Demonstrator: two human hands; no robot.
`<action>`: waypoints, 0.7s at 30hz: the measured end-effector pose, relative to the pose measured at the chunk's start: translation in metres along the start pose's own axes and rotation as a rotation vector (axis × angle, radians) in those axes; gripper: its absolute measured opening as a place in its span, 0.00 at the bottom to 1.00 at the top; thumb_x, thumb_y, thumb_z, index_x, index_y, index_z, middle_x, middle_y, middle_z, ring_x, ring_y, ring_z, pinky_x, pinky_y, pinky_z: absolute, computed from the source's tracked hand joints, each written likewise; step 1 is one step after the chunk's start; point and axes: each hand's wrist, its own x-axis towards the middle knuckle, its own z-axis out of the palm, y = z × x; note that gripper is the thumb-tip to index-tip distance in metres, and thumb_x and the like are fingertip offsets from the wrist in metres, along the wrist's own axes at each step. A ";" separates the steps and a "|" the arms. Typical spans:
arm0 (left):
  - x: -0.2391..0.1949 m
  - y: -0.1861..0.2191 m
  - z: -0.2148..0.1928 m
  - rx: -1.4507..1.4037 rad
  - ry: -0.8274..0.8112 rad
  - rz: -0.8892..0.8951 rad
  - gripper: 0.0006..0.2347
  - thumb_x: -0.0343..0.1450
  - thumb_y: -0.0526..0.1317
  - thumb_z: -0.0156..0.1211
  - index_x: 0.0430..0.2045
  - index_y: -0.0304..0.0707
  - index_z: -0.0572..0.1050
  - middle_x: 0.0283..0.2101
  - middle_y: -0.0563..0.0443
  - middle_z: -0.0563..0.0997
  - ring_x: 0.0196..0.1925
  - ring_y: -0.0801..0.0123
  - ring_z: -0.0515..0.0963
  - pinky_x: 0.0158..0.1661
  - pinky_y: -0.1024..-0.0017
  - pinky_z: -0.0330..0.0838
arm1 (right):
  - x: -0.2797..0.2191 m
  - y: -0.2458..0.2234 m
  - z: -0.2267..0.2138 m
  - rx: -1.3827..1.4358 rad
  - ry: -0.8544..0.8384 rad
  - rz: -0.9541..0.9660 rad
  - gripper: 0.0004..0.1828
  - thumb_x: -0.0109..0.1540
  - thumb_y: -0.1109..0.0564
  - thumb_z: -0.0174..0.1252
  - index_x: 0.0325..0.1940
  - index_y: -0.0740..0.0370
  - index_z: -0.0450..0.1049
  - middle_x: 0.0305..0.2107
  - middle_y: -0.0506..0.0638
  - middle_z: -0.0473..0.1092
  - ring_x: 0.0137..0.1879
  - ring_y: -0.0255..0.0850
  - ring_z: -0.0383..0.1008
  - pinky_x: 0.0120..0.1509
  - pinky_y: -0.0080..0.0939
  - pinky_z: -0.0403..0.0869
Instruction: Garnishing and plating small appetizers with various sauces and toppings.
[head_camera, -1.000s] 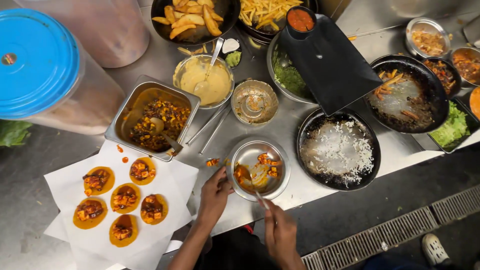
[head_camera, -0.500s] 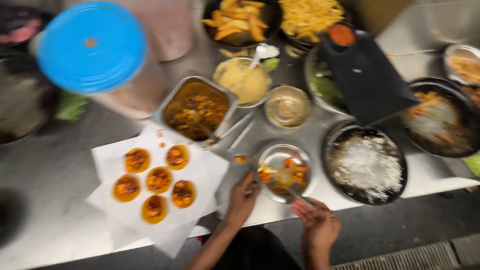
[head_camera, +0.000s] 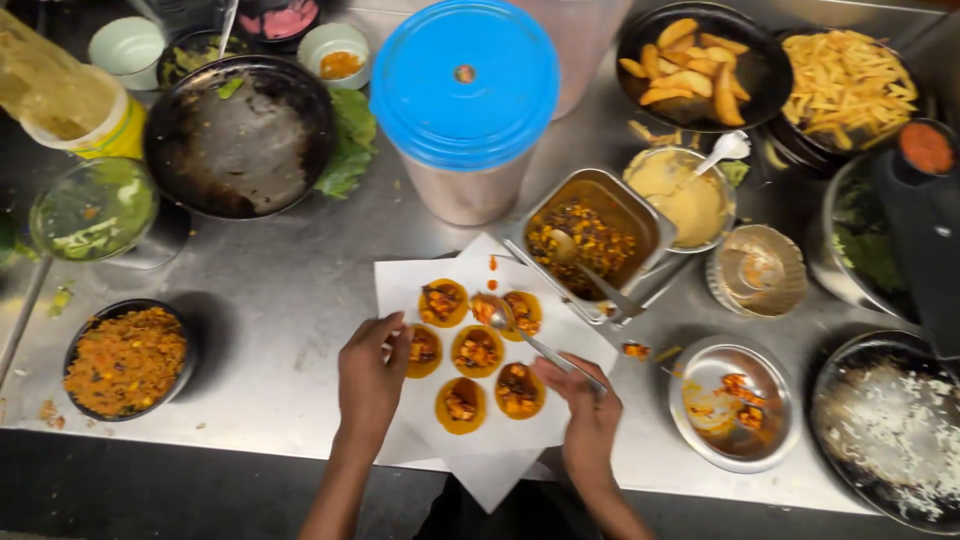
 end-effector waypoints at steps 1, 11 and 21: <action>0.015 -0.008 -0.003 0.112 -0.028 0.011 0.11 0.69 0.32 0.63 0.45 0.32 0.80 0.39 0.42 0.84 0.35 0.58 0.84 0.39 0.66 0.77 | 0.003 -0.002 0.022 -0.113 -0.089 -0.086 0.19 0.70 0.58 0.44 0.57 0.78 0.70 0.44 0.70 0.78 0.51 0.55 0.82 0.62 0.52 0.78; 0.073 -0.022 -0.001 0.349 -0.395 0.234 0.08 0.65 0.34 0.66 0.33 0.34 0.73 0.34 0.41 0.82 0.40 0.48 0.81 0.42 0.55 0.75 | 0.003 -0.018 0.084 -0.882 -0.421 -0.688 0.17 0.67 0.65 0.51 0.62 0.68 0.69 0.49 0.64 0.76 0.47 0.56 0.80 0.49 0.49 0.79; 0.073 -0.032 0.005 0.282 -0.362 0.207 0.08 0.67 0.38 0.67 0.30 0.36 0.75 0.30 0.43 0.83 0.34 0.51 0.83 0.37 0.58 0.76 | -0.008 -0.013 0.088 -0.892 -0.364 -0.650 0.21 0.65 0.67 0.53 0.64 0.65 0.68 0.49 0.63 0.76 0.46 0.56 0.79 0.50 0.52 0.77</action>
